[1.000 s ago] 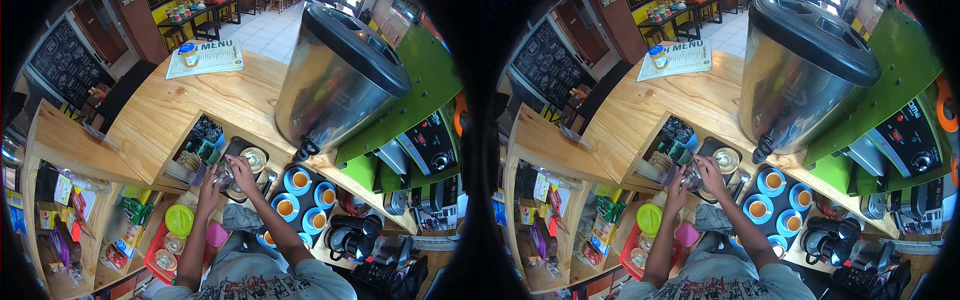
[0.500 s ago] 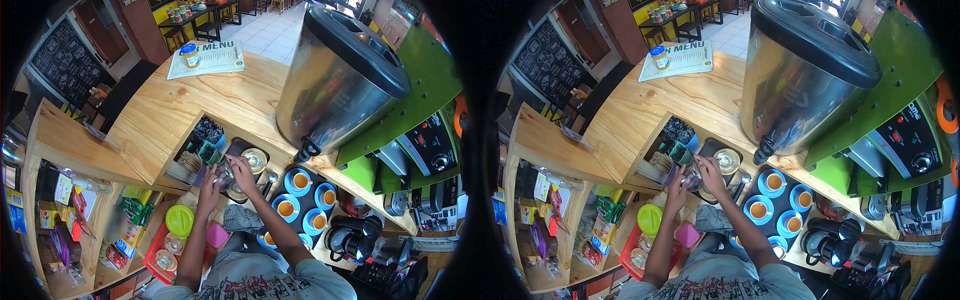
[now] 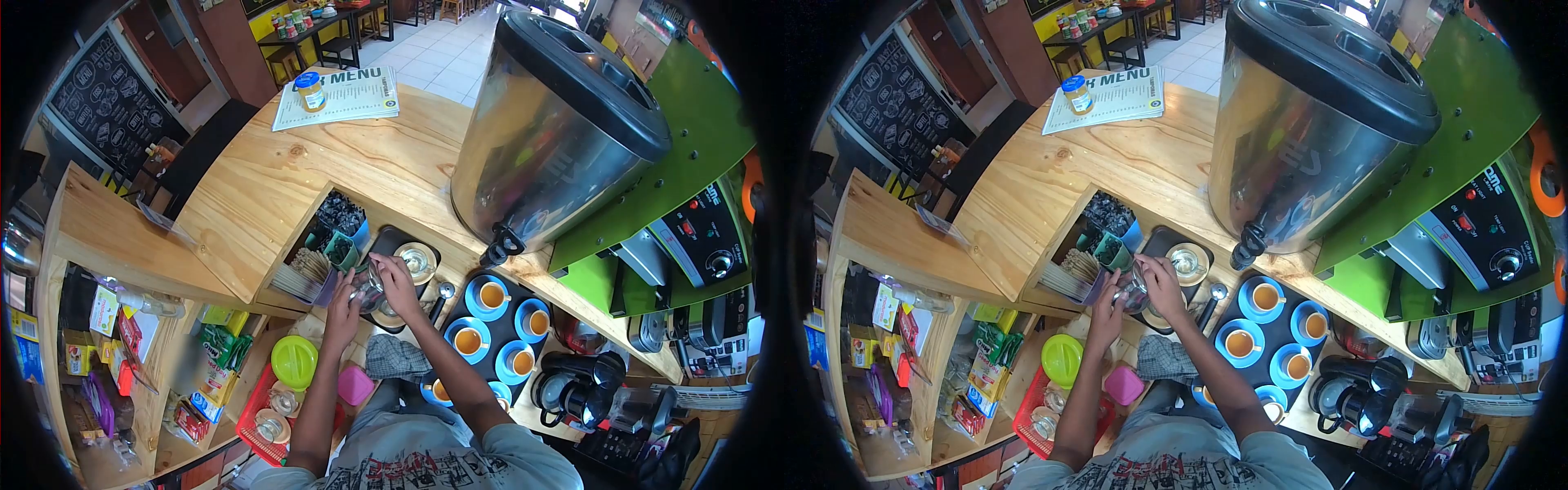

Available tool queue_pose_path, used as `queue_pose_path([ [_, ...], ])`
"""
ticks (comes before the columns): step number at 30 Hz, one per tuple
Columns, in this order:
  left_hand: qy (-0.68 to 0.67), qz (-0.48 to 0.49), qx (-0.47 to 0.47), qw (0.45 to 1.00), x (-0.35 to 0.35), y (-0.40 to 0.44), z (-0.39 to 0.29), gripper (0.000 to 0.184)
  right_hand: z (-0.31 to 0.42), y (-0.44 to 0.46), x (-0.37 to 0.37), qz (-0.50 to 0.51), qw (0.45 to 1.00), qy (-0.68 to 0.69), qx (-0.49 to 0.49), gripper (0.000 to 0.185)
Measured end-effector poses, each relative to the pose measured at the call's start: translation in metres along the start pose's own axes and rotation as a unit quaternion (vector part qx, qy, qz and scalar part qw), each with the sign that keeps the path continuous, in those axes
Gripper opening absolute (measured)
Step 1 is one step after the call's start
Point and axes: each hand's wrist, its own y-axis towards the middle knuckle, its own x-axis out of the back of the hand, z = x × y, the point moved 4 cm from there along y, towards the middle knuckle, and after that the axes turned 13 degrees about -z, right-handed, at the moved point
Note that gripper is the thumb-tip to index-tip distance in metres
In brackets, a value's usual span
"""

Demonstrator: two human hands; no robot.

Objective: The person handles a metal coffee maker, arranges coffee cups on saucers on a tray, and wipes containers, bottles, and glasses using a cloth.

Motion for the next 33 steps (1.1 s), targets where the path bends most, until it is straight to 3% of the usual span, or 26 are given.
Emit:
queue_pose_path([
  [11, 0.007, -0.003, -0.001, 1.000, 0.0007, 0.0006, -0.0021, 0.022, -0.0031, 0.0002, -0.0010, 0.007, 1.000, -0.004, -0.017, 0.030],
  [33, 0.012, 0.004, 0.006, 1.000, -0.0005, 0.0005, -0.0017, 0.032, -0.0027, 0.0011, 0.0002, 0.007, 1.000, -0.017, -0.009, 0.030],
])
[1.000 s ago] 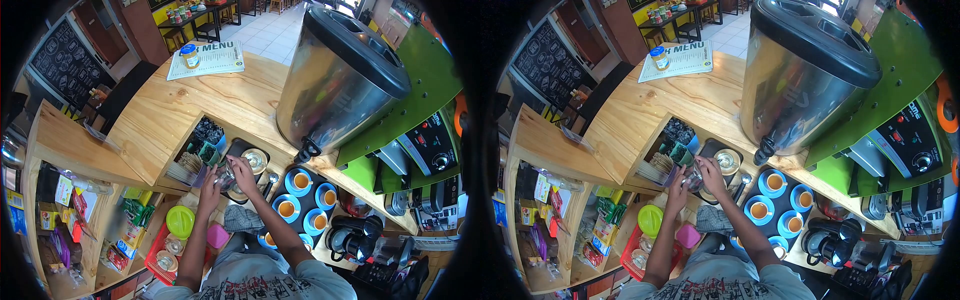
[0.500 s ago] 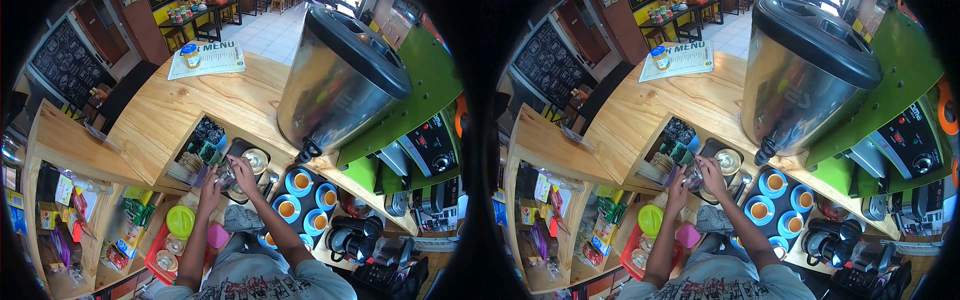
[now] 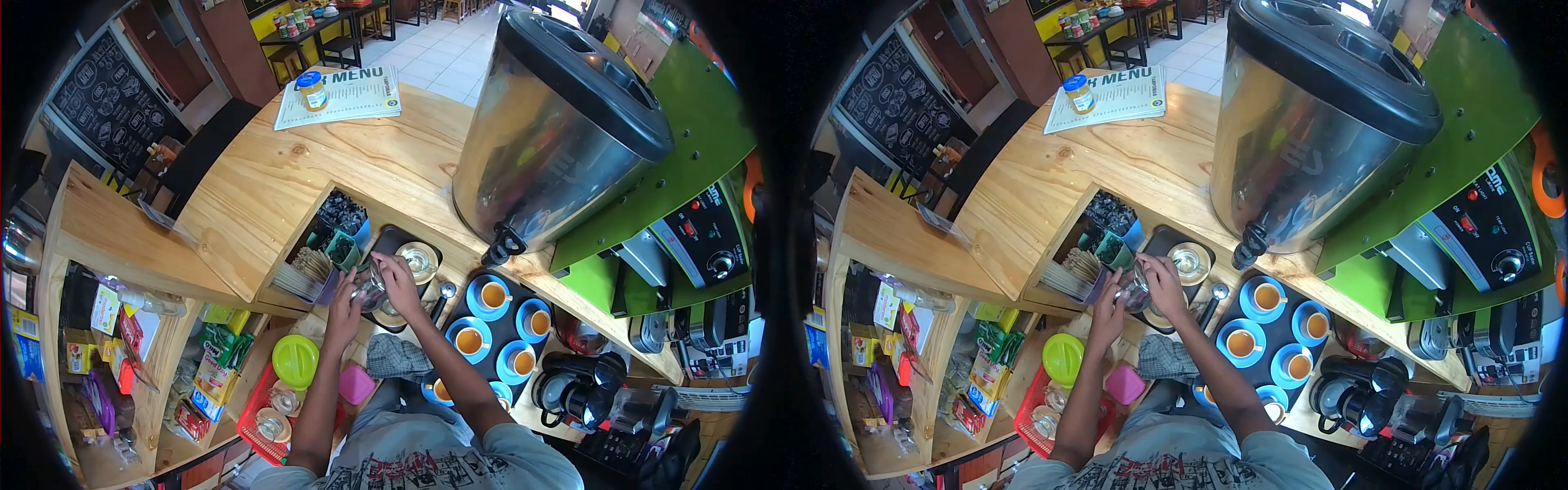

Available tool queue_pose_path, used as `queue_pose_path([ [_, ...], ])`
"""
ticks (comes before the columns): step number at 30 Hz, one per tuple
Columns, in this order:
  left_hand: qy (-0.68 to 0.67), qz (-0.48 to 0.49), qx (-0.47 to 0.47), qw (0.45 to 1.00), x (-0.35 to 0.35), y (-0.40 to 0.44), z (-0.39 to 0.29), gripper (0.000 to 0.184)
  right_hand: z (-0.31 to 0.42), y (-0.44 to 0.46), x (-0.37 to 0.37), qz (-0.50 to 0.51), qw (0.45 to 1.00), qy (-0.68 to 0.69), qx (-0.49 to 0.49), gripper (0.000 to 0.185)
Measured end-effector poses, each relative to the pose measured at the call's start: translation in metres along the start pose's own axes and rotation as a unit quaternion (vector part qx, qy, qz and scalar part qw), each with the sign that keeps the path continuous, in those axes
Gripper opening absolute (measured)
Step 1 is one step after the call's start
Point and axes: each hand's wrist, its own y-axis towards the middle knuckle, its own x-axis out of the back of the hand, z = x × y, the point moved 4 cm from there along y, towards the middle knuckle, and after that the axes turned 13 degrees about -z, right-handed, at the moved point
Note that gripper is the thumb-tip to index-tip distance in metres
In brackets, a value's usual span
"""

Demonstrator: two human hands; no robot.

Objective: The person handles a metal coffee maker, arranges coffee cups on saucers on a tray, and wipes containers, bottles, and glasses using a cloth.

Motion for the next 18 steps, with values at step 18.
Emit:
queue_pose_path([
  [18, -0.003, 0.000, -0.013, 1.000, -0.0017, 0.0020, -0.0007, 0.032, -0.0011, 0.0015, 0.0019, -0.005, 1.000, 0.008, -0.001, 0.030],
])
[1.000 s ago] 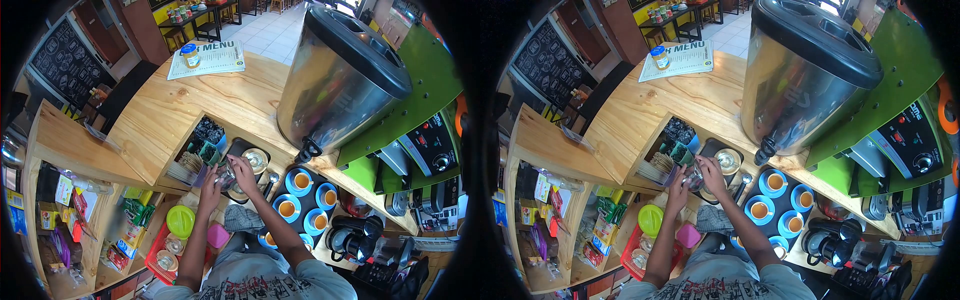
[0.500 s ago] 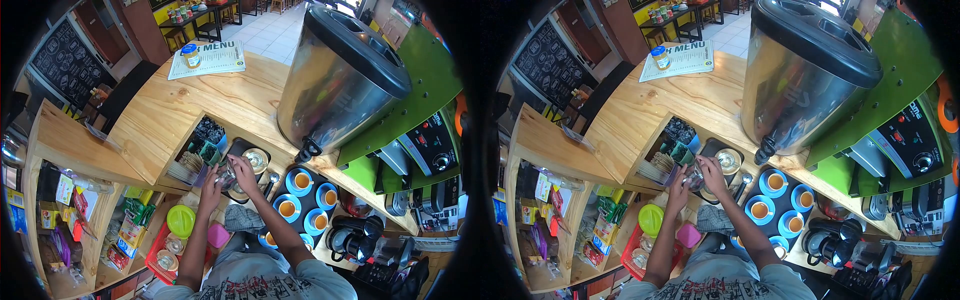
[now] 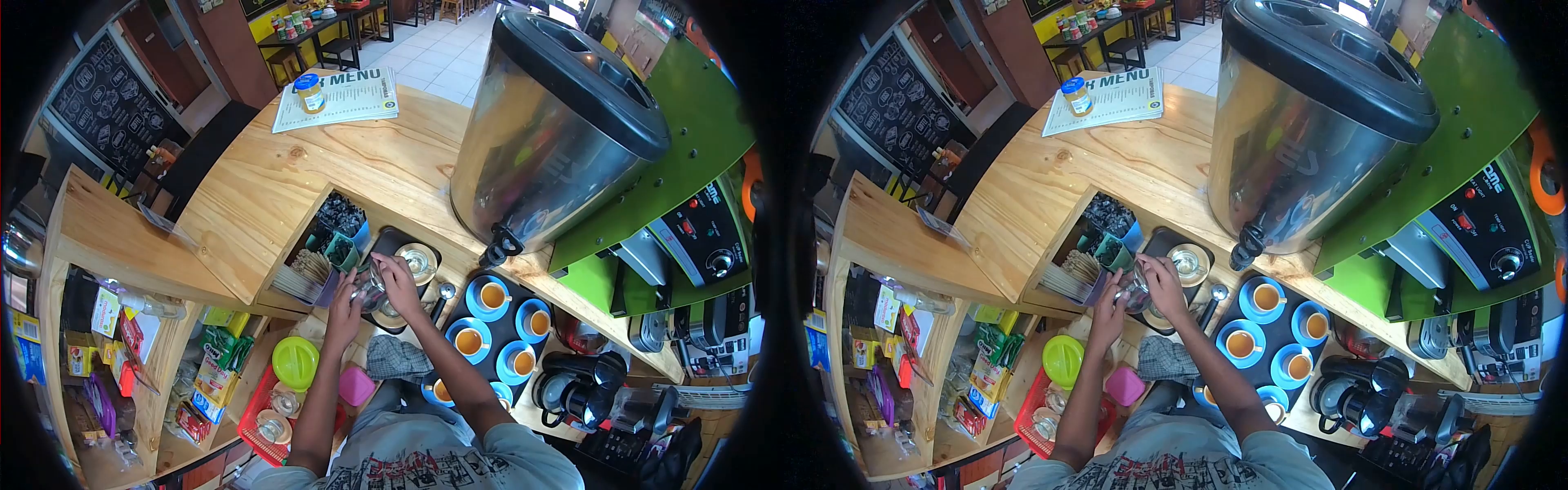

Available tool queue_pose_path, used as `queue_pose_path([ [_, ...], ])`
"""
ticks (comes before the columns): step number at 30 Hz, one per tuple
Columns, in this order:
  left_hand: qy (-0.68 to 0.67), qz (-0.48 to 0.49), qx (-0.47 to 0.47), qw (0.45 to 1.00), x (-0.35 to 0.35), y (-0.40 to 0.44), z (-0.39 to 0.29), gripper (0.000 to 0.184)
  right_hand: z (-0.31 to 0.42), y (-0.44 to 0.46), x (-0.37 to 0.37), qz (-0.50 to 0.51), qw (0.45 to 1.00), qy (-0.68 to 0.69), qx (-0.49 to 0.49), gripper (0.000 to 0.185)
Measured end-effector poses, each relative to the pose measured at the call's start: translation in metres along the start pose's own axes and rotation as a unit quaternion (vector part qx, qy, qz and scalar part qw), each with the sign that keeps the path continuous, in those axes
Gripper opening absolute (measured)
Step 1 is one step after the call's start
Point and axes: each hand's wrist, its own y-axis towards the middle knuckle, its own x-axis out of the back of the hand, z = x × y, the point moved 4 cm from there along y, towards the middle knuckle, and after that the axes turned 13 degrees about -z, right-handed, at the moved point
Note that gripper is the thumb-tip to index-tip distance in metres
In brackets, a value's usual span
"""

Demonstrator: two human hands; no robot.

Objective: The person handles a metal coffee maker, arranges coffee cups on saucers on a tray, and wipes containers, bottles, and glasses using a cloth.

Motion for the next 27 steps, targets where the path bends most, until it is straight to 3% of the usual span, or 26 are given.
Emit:
queue_pose_path([
  [8, 0.003, 0.004, 0.000, 1.000, -0.001, 0.000, 0.000, 0.038, 0.000, 0.001, 0.000, -0.004, 1.000, -0.005, 0.008, 0.029],
  [27, -0.048, -0.012, 0.032, 0.998, 0.005, -0.006, 0.002, 0.034, 0.015, -0.003, -0.001, -0.007, 0.999, -0.021, 0.046, 0.031],
])
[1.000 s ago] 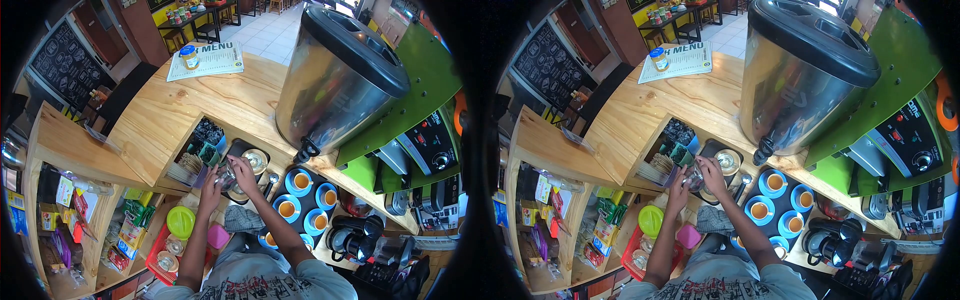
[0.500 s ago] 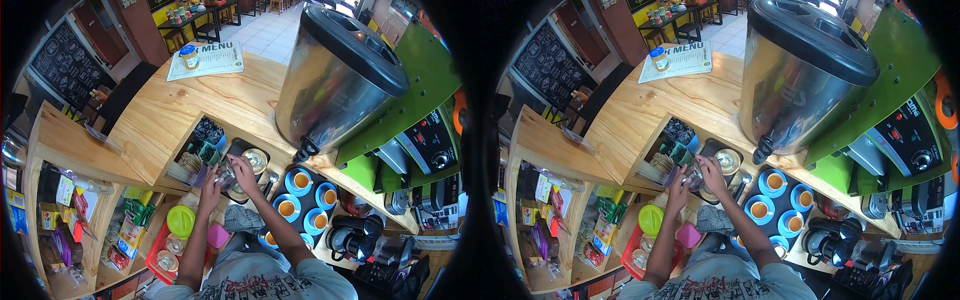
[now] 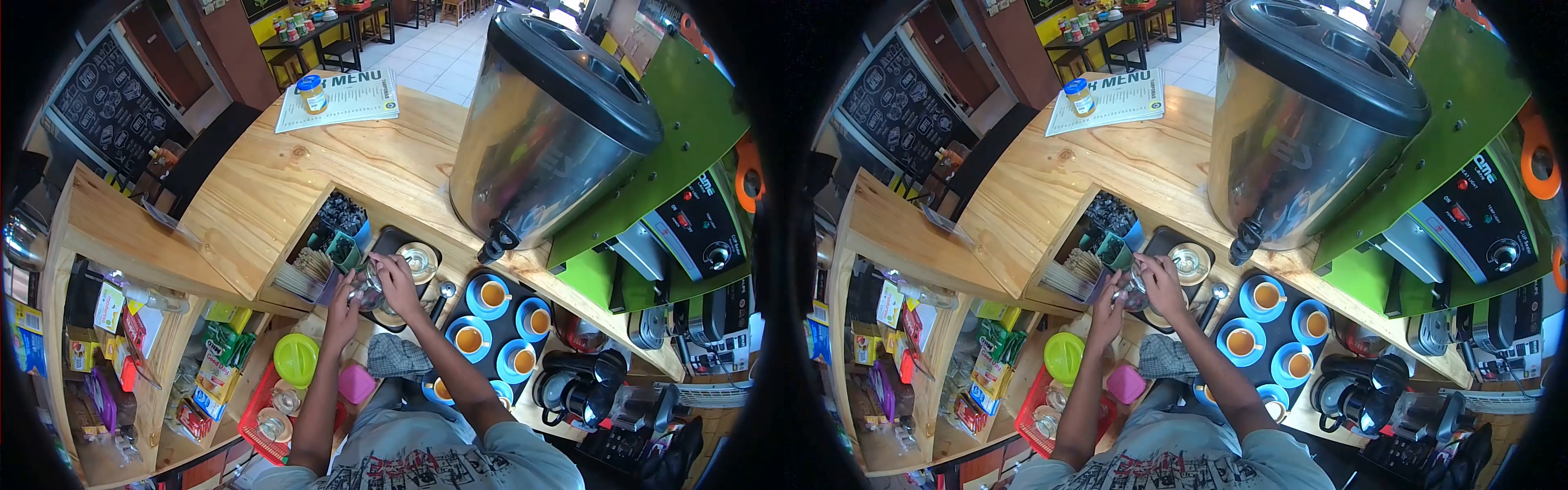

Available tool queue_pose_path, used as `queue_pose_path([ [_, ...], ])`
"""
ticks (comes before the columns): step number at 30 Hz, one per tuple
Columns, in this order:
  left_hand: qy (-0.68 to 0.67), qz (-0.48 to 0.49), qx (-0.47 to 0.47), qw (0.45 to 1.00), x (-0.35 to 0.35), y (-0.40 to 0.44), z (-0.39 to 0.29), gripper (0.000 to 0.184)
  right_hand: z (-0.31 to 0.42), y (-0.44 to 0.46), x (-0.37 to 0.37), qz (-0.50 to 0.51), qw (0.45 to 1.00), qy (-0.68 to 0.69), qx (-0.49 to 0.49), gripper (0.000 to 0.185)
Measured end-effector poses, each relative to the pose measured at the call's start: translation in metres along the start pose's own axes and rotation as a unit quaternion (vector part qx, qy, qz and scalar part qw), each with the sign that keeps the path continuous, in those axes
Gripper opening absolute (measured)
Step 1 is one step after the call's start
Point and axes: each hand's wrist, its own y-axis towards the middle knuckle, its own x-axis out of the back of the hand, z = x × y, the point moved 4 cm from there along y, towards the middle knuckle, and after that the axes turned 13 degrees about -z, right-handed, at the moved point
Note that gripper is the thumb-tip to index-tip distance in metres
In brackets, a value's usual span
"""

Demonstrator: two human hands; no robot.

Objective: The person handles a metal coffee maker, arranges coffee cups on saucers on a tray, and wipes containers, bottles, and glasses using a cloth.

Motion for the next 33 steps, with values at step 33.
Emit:
queue_pose_path([
  [33, -0.075, 0.001, 0.103, 0.992, 0.037, -0.089, -0.020, 0.011, 0.066, -0.056, 0.018, 0.091, 0.994, -0.050, 0.044, 0.032],
])
